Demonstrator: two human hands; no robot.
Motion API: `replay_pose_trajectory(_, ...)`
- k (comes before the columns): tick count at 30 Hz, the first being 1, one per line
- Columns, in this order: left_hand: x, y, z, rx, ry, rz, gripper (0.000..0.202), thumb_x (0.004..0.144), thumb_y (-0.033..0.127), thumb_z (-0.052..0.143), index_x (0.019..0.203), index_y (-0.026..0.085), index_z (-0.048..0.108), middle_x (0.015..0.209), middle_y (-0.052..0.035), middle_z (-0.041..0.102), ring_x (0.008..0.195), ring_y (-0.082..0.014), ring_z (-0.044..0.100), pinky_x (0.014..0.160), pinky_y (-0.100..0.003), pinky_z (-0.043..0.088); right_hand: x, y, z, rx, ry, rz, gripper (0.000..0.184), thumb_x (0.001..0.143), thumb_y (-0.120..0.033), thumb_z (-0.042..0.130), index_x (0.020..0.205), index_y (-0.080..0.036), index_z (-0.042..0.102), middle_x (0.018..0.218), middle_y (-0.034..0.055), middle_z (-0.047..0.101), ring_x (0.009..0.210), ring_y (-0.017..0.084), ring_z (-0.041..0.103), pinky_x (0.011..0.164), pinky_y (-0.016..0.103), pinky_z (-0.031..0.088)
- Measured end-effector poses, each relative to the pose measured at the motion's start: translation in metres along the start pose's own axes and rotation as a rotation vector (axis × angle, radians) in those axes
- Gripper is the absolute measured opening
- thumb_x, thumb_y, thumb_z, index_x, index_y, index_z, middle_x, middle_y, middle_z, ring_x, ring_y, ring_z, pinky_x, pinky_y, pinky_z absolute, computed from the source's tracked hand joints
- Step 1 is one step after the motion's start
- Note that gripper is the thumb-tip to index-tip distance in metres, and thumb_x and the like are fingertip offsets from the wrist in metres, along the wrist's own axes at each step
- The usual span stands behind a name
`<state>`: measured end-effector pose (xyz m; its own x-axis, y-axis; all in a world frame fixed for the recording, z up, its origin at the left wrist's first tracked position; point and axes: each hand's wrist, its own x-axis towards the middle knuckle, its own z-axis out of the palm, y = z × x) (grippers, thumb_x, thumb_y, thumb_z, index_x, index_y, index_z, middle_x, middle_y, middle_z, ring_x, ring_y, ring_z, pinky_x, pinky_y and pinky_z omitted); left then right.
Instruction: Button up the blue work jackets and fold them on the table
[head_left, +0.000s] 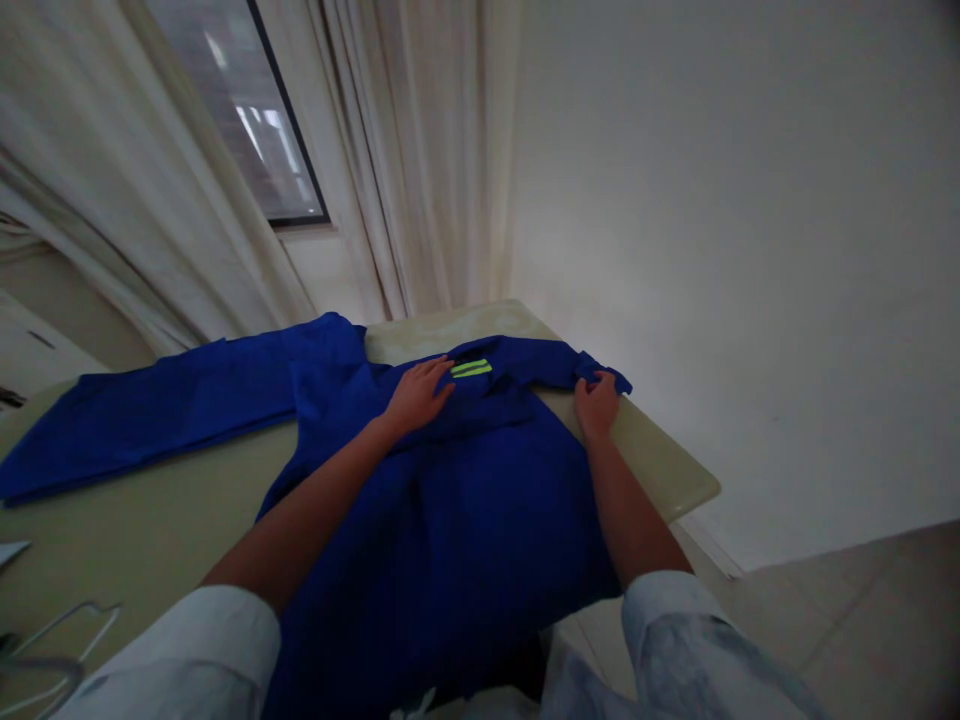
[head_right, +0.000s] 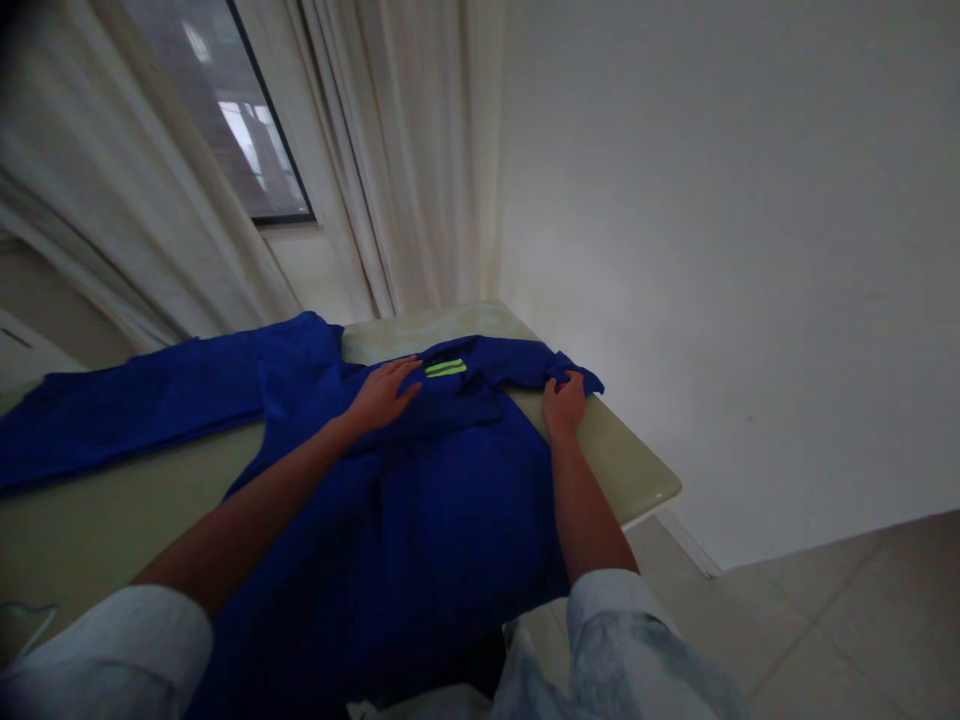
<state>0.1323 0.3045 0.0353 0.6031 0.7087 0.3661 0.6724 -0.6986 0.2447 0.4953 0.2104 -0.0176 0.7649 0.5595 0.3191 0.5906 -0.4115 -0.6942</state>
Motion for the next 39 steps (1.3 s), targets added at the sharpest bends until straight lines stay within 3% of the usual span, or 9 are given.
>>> replay_pose_trajectory(4,-0.032,-0.048,0.002,0.179,0.012,-0.352,0.057,0.107,0.048,0.034,0.144,0.014,0.061,0.152,-0.0196,0.059,0.142,-0.0371,0.053,0.119,-0.054,0.038,-0.006,-0.009,-0.001,-0.07,-0.116,-0.004,0.046,0.102,-0.041,0.05,0.142,-0.017,0.052,0.106,0.0159,0.074,0.102,0.033,0.07,0.095,0.044,0.049)
replay_pose_trajectory(9,-0.048,-0.081,0.015,0.242,-0.119,-0.362,0.065,0.104,0.05,0.038,0.152,0.009,0.052,0.16,-0.0216,0.05,0.151,-0.0384,0.042,0.122,-0.054,0.033,-0.008,-0.015,0.003,-0.112,-0.142,-0.044,0.046,0.102,-0.039,0.052,0.141,-0.015,0.055,0.113,0.02,0.074,0.108,0.035,0.07,0.098,0.045,0.049)
replay_pose_trajectory(16,0.008,-0.017,0.036,0.155,-0.096,-0.203,0.059,0.105,0.051,0.044,0.157,0.026,0.051,0.149,-0.0148,0.061,0.139,-0.0372,0.051,0.114,-0.056,0.038,-0.007,-0.013,0.004,-0.124,-0.134,-0.07,0.044,0.103,-0.038,0.053,0.14,-0.015,0.058,0.12,0.0232,0.07,0.118,0.037,0.064,0.103,0.047,0.045)
replay_pose_trajectory(19,0.031,-0.002,0.037,0.19,-0.178,-0.215,0.043,0.099,0.049,0.057,0.133,0.028,0.072,0.132,-0.0157,0.066,0.128,-0.0418,0.055,0.104,-0.059,0.045,-0.005,-0.009,0.0,-0.15,-0.112,-0.056,0.047,0.101,-0.04,0.056,0.141,-0.014,0.058,0.126,0.0257,0.066,0.124,0.04,0.059,0.107,0.053,0.042)
replay_pose_trajectory(21,0.044,-0.004,0.032,0.193,-0.078,-0.242,0.036,0.101,0.044,0.054,0.119,0.024,0.078,0.125,-0.0161,0.066,0.123,-0.0395,0.058,0.102,-0.056,0.048,-0.004,-0.006,-0.002,-0.137,-0.087,-0.035,0.049,0.101,-0.042,0.057,0.142,-0.014,0.059,0.13,0.0263,0.064,0.128,0.041,0.055,0.11,0.055,0.039)
replay_pose_trajectory(24,0.059,-0.015,0.024,0.12,0.127,-0.359,0.046,0.104,0.038,0.047,0.142,0.019,0.064,0.136,-0.0191,0.06,0.123,-0.0343,0.063,0.106,-0.048,0.05,-0.002,-0.003,-0.001,-0.074,-0.073,-0.004,0.057,0.101,-0.045,0.057,0.15,-0.017,0.053,0.136,0.025,0.06,0.135,0.042,0.049,0.115,0.058,0.035)
replay_pose_trajectory(29,0.047,-0.02,0.037,0.084,-0.121,-0.274,0.084,0.099,0.049,0.057,0.168,0.013,0.026,0.167,-0.0263,0.033,0.147,-0.0401,0.048,0.118,-0.05,0.042,-0.001,0.0,0.004,-0.041,-0.115,0.006,0.069,0.101,-0.051,0.059,0.162,-0.025,0.041,0.146,0.022,0.056,0.151,0.043,0.032,0.122,0.066,0.021)
replay_pose_trajectory(34,0.017,-0.006,0.051,0.216,-0.234,-0.158,0.08,0.1,0.066,0.049,0.162,0.017,0.042,0.171,-0.0222,0.031,0.155,-0.0444,0.036,0.123,-0.06,0.032,0.002,0.006,0.007,0.016,-0.229,0.0,0.06,0.104,-0.056,0.049,0.148,-0.017,0.058,0.156,0.0227,0.049,0.155,0.04,0.029,0.124,0.064,0.021)
replay_pose_trajectory(39,0.016,0.009,0.037,0.393,-0.098,0.028,0.059,0.1,0.026,0.05,0.159,0.021,0.049,0.172,-0.0145,0.033,0.155,-0.0344,0.037,0.123,-0.049,0.036,0.013,0.013,0.014,0.211,-0.077,0.083,0.06,0.099,-0.056,0.052,0.137,-0.012,0.066,0.148,0.0238,0.059,0.144,0.038,0.049,0.121,0.059,0.032)
